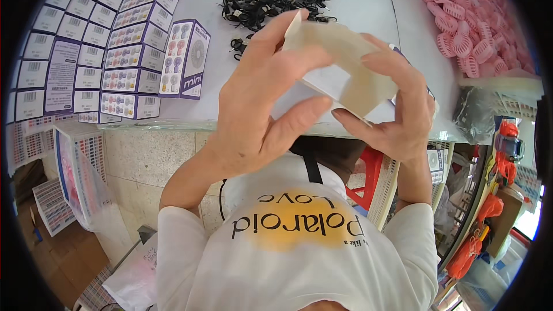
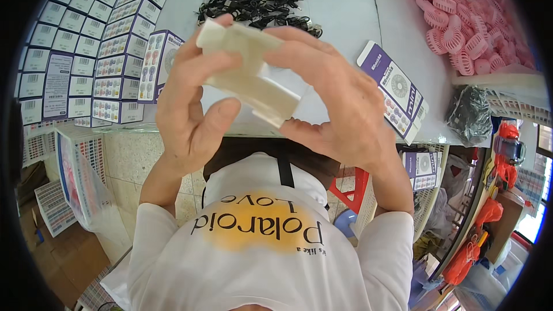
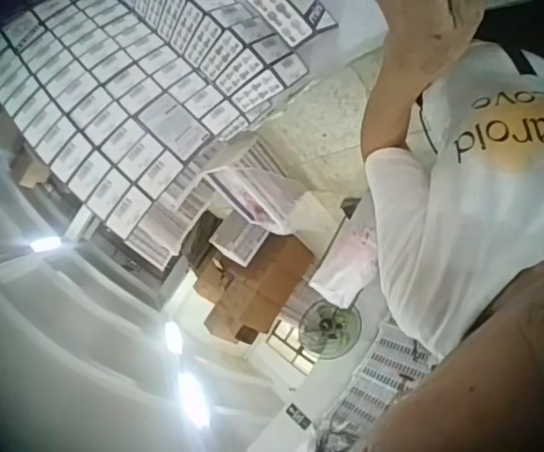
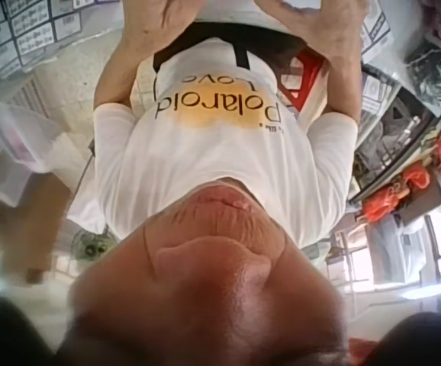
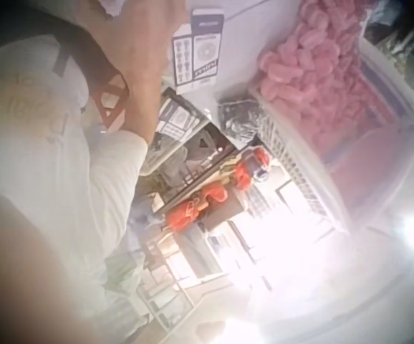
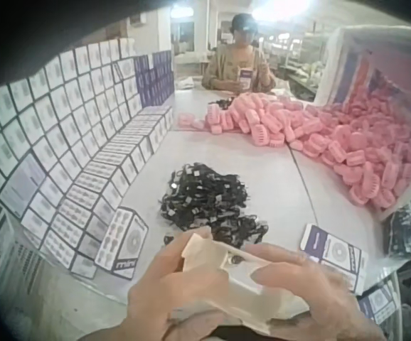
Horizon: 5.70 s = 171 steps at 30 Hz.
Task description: Packing mini handheld fans and their accessories into retail boxes.
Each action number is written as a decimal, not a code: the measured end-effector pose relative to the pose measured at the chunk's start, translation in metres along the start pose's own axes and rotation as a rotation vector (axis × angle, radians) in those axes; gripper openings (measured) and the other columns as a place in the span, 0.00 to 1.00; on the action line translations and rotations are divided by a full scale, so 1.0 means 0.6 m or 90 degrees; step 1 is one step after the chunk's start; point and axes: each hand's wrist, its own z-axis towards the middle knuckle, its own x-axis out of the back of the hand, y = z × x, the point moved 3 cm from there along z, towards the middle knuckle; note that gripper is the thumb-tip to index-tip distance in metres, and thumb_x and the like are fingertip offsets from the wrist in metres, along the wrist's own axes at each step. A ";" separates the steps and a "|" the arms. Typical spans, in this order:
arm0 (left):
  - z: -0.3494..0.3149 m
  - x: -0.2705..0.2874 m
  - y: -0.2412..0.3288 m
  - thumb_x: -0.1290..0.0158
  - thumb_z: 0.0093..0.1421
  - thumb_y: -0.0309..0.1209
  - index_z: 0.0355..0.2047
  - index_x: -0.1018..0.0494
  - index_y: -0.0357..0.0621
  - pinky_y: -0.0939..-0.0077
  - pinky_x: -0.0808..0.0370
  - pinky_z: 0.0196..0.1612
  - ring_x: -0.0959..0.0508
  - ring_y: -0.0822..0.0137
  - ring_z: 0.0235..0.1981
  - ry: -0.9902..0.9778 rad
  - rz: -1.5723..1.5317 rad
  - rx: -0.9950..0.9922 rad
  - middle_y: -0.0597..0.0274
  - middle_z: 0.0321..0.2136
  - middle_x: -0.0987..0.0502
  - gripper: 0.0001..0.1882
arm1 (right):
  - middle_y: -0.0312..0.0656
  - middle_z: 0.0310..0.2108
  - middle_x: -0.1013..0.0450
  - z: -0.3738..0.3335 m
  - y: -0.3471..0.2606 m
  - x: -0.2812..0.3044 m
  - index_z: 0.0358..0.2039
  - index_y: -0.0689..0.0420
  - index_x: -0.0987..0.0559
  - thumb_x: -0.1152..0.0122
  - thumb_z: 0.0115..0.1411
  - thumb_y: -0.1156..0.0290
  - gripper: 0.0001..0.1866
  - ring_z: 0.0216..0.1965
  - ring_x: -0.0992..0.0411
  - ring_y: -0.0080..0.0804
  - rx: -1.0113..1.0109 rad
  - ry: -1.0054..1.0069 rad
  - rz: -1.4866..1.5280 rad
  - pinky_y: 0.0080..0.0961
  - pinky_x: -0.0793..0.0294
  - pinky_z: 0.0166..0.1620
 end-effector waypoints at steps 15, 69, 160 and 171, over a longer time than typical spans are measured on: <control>0.031 -0.047 -0.073 0.42 0.49 0.23 0.50 0.35 0.40 0.81 0.31 0.43 0.28 0.73 0.40 0.008 -0.231 0.403 0.61 0.37 0.27 0.26 | 0.52 0.54 0.37 -0.035 0.042 -0.050 0.40 0.60 0.27 0.38 0.51 0.81 0.14 0.43 0.30 0.35 -0.160 0.166 0.096 0.25 0.29 0.45; -0.018 -0.043 -0.078 0.40 0.50 0.27 0.43 0.30 0.40 0.69 0.26 0.41 0.25 0.54 0.40 -0.076 0.146 -0.008 0.43 0.48 0.32 0.19 | 0.49 0.31 0.24 0.064 0.072 0.019 0.41 0.62 0.23 0.44 0.51 0.80 0.15 0.27 0.25 0.38 -0.248 -0.310 0.019 0.26 0.27 0.33; -0.051 -0.010 -0.070 0.37 0.44 0.23 0.55 0.38 0.38 0.69 0.30 0.51 0.26 0.55 0.49 -0.057 0.108 0.306 0.50 0.51 0.29 0.36 | 0.49 0.47 0.31 -0.070 0.521 0.083 0.48 0.60 0.31 0.45 0.59 0.62 0.20 0.45 0.29 0.46 -0.487 0.600 0.908 0.40 0.24 0.45; -0.036 0.010 -0.051 0.36 0.43 0.21 0.57 0.39 0.38 0.70 0.31 0.52 0.27 0.58 0.50 -0.053 0.217 0.200 0.52 0.53 0.32 0.39 | 0.61 0.52 0.38 -0.005 0.190 0.068 0.58 0.71 0.44 0.54 0.62 0.71 0.27 0.37 0.27 0.40 -0.519 0.063 0.871 0.25 0.24 0.33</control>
